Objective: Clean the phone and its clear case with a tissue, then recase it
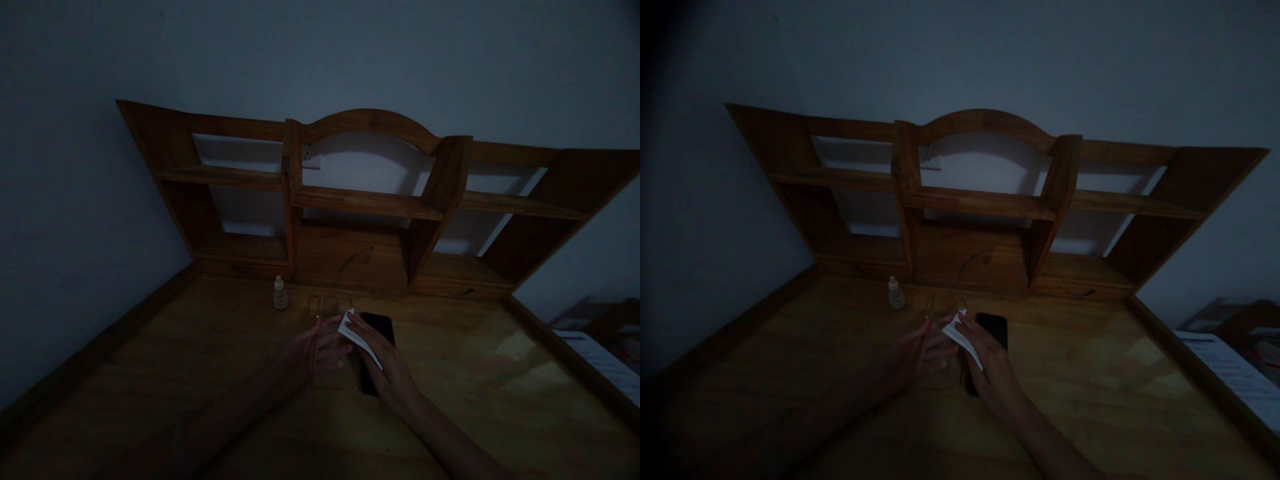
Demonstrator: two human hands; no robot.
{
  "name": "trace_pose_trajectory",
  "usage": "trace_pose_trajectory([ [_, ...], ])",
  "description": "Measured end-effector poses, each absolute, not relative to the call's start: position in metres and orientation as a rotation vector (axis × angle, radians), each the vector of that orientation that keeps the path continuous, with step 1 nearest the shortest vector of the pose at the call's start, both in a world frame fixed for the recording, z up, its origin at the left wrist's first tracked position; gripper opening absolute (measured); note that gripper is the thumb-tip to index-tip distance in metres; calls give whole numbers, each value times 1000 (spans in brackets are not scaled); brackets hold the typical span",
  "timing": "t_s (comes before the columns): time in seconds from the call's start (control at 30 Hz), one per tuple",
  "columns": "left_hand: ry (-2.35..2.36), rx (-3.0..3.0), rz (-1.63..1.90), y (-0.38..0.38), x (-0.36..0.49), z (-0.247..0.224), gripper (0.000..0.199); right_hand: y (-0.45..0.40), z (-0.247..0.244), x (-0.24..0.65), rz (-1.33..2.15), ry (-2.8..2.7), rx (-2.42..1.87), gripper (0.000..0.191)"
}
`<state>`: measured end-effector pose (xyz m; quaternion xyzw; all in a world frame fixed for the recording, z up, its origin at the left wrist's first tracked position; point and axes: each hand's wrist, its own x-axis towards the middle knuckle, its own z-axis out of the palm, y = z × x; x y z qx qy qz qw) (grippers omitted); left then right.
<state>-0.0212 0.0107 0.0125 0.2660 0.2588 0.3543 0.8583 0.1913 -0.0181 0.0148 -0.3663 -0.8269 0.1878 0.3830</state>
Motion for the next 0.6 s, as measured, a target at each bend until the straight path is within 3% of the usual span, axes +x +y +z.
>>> trace_pose_trajectory([
  [0.6,570,615,818,7,-19,15,51,-20,19,191,492,-2116,-919,44],
])
